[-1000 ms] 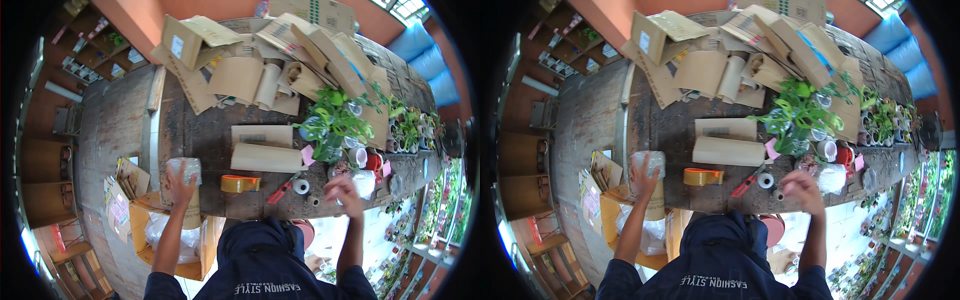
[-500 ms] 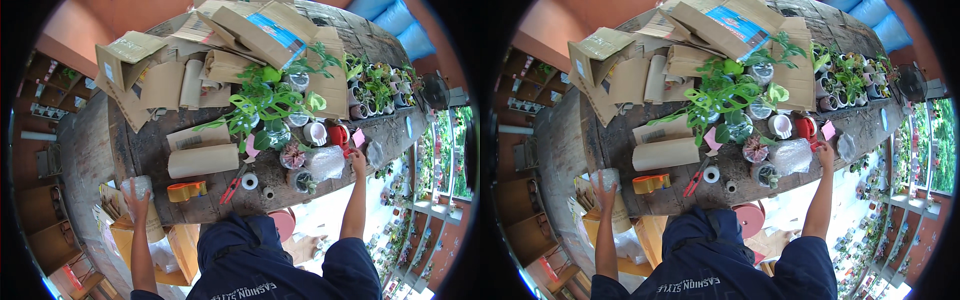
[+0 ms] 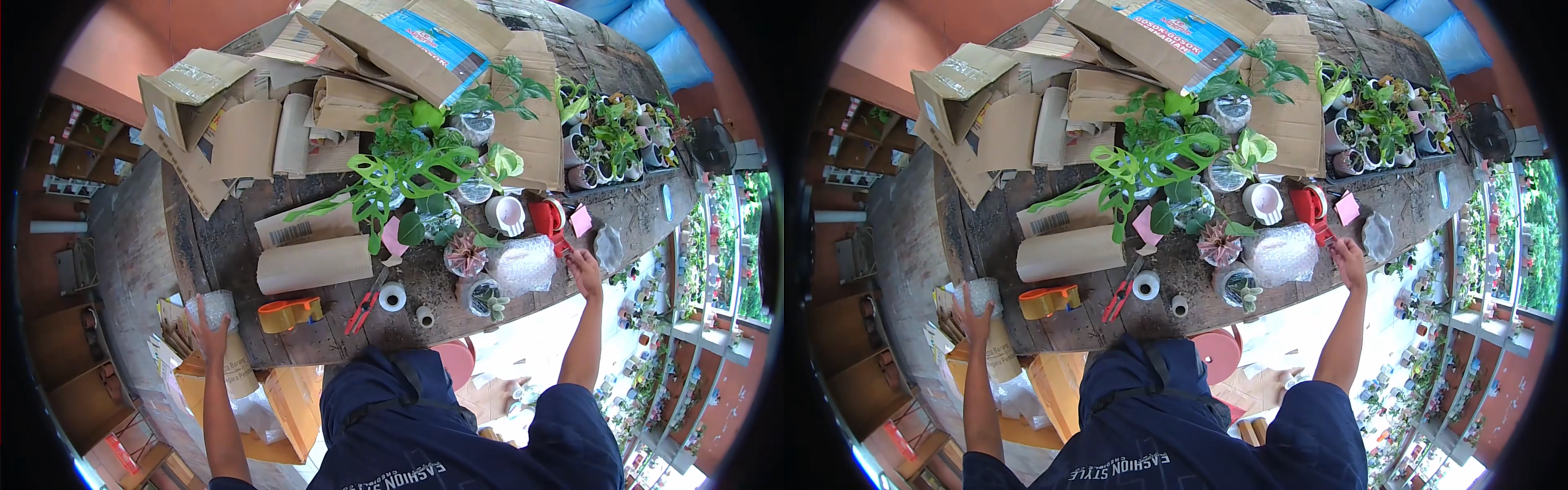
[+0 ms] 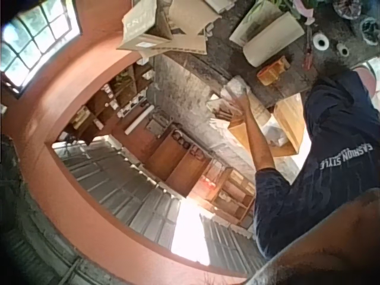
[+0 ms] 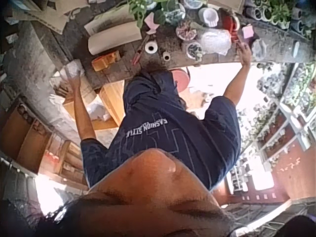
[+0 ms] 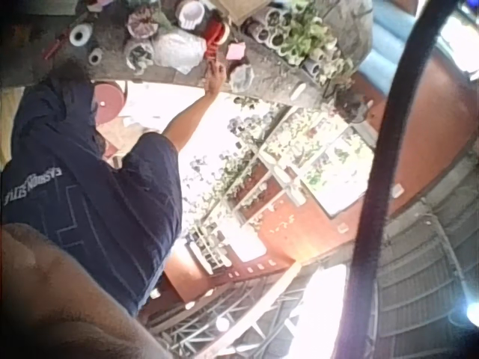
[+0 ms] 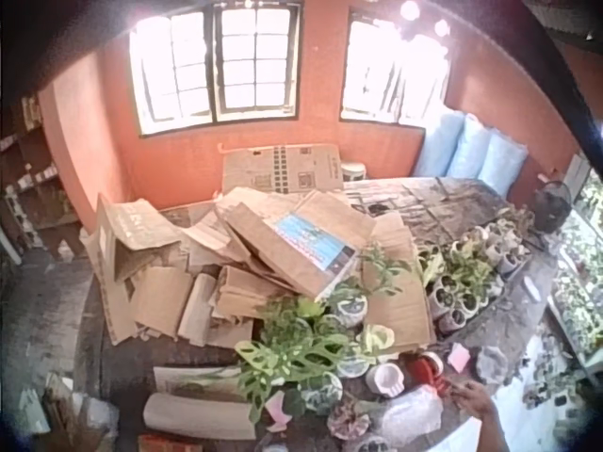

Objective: The person wraps a potted plant in cardboard and secures it with tape. They then wrap the cardboard bundle in bubble wrap and tape it. The person repeats the process with a second potted plant, wrapping it in cardboard and bubble wrap.

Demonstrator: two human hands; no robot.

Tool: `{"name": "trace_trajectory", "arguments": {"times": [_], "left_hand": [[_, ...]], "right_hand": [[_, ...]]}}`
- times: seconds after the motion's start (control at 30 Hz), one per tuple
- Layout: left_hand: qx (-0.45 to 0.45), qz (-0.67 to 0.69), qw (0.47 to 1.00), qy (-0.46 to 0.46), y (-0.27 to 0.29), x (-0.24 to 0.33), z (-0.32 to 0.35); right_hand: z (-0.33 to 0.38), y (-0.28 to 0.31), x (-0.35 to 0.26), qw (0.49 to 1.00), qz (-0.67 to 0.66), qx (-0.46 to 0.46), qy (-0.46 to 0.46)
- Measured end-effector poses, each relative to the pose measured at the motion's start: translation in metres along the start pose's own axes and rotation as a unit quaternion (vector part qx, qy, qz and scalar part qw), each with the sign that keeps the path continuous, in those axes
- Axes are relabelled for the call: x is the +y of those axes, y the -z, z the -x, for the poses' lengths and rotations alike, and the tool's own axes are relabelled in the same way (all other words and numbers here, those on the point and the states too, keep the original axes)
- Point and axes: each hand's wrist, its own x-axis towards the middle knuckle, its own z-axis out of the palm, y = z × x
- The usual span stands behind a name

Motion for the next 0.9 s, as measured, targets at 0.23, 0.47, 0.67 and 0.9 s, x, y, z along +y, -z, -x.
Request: {"name": "trace_trajectory", "arguments": {"times": [0.23, 0.47, 0.67, 0.9], "left_hand": [[-0.020, 0.008, 0.999, 0.025, 0.005, 0.000, -0.002], [-0.018, -0.044, 0.999, -0.014, -0.002, -0.006, -0.010], [0.020, -0.002, 1.000, -0.002, 0.005, -0.012, -0.003], [0.022, -0.008, 1.000, 0.003, 0.009, -0.012, -0.006]], "right_hand": [[-0.010, 0.019, 0.050, 0.976, 0.207, 0.063, -0.006], [0.006, 0.024, 0.028, 0.799, 0.421, 0.325, 0.280], [0.151, -0.330, -0.113, 0.956, 0.115, -0.164, 0.212], [0.203, -0.651, 0.031, 0.768, 0.207, -0.565, 0.218]]}}
